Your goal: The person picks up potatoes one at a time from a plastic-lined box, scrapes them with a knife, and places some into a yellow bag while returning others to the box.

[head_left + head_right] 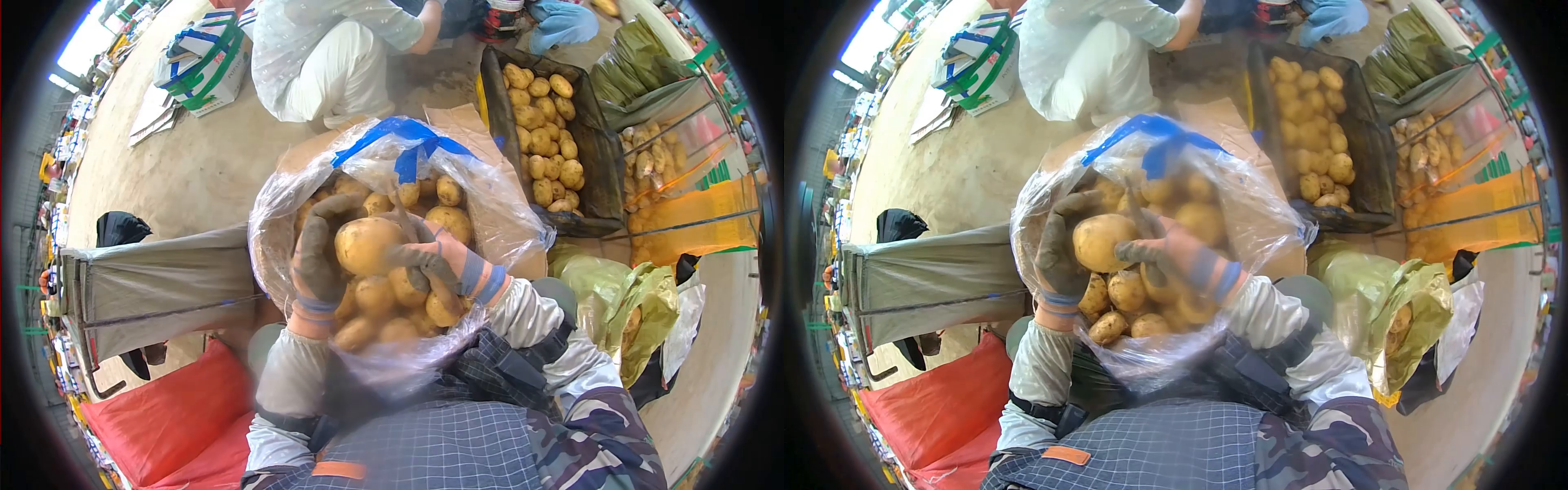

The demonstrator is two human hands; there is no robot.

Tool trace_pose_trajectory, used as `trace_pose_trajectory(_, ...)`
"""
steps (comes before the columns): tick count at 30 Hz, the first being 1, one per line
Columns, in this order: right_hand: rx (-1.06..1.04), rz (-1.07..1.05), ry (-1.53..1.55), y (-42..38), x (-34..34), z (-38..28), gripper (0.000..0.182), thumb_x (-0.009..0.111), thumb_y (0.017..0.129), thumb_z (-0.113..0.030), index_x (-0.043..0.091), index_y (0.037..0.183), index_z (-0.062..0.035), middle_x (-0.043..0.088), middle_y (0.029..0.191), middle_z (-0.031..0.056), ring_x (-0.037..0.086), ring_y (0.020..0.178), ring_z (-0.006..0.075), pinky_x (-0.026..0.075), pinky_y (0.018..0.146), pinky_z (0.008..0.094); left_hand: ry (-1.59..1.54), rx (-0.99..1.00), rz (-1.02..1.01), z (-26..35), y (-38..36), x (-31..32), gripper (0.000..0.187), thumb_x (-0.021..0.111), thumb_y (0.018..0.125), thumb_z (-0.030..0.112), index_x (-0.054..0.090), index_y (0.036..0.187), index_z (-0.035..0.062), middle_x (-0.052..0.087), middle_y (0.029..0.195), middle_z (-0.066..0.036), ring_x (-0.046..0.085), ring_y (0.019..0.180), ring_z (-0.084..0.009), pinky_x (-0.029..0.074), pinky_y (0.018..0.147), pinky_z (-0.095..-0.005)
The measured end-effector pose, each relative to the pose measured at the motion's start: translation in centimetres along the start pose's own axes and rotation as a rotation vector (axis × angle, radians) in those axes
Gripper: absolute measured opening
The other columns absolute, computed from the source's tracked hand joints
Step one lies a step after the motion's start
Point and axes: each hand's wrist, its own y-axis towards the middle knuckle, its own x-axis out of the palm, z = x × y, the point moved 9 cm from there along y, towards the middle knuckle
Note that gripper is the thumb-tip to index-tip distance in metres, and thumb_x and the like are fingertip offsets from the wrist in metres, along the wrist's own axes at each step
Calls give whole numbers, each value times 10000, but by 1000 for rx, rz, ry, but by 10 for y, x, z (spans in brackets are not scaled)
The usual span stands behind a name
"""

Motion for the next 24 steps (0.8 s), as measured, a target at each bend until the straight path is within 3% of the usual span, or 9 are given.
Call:
trace_pose_trajectory(5, -56, -1, 131, 4, 0, -2, 602, 741, 867, -117, 490, 1406, -20, 654, 1142, 72, 623, 945, 126, 503, 831, 242, -335, -145, 32, -3, 2, 1, 636, 450, 1005, 495, 501, 1337, -46, 608, 1262, -147, 579, 1182, -232, 454, 1050, -370)
trace_pose_trajectory(8, -22, 11, 197, 14, -13, 16, 596, 746, 850, -116, 497, 1384, -27, 668, 1117, 75, 646, 914, 135, 522, 806, 258, -129, -165, -47, 14, 10, 2, 522, 497, 992, 393, 573, 1272, -42, 637, 1212, -136, 601, 1141, -221, 470, 1029, -353)
trace_pose_trajectory(12, -107, 62, 156, 8, -14, -3, 518, 695, 850, -80, 527, 1340, -57, 669, 968, 27, 569, 588, 73, 461, 515, 206, -397, -259, 36, 1, 6, 1, 338, 529, 962, 199, 644, 1180, -33, 676, 1129, -119, 640, 1058, -202, 512, 951, -321)
trace_pose_trajectory(13, -133, 278, 297, 6, -25, -2, 445, 674, 864, -72, 548, 1290, -51, 656, 946, 34, 570, 593, 79, 476, 522, 209, -455, -339, 89, -17, -1, -8, 309, 529, 962, 170, 650, 1170, -25, 687, 1091, -106, 654, 991, -184, 531, 868, -301)
trace_pose_trajectory(14, -185, 191, 149, 9, -45, -7, 428, 674, 866, -87, 551, 1275, -53, 652, 942, 42, 586, 629, 94, 483, 528, 209, -516, -416, 149, -35, -8, -16, 283, 529, 962, 141, 657, 1159, -17, 698, 1052, -93, 668, 924, -167, 550, 785, -281)
trace_pose_trajectory(16, -214, 155, 427, -4, -59, -34, 394, 685, 891, -173, 546, 1229, -26, 644, 926, 73, 610, 691, 128, 524, 550, 222, -489, -513, 261, -50, -14, -31, 252, 578, 966, 172, 677, 1123, 1, 703, 1016, -76, 667, 852, -156, 542, 744, -269)
trace_pose_trajectory(18, -321, 258, 331, 3, -142, -46, 535, 736, 882, -341, 524, 1197, 35, 651, 889, 103, 630, 637, 135, 592, 607, 250, -392, -582, 192, -66, -21, -38, 254, 608, 968, 203, 683, 1102, 1, 706, 1004, -72, 662, 821, -147, 536, 743, -269)
trace_pose_trajectory(22, -260, 702, 390, -43, -240, -46, 391, 754, 846, -339, 602, 1118, -102, 659, 803, 90, 578, 524, 163, 507, 471, 302, -136, -424, -7, -71, -20, -16, 273, 653, 951, 242, 690, 1084, 6, 706, 964, -64, 647, 807, -143, 528, 746, -277)
trace_pose_trajectory(24, -192, 855, 450, -62, -292, -17, 359, 748, 841, -361, 615, 1090, -140, 642, 774, 74, 538, 495, 169, 470, 454, 324, 287, -321, -180, -66, -19, 2, 347, 719, 877, 294, 690, 1096, 26, 702, 1056, -108, 663, 954, -263, 533, 860, -358)
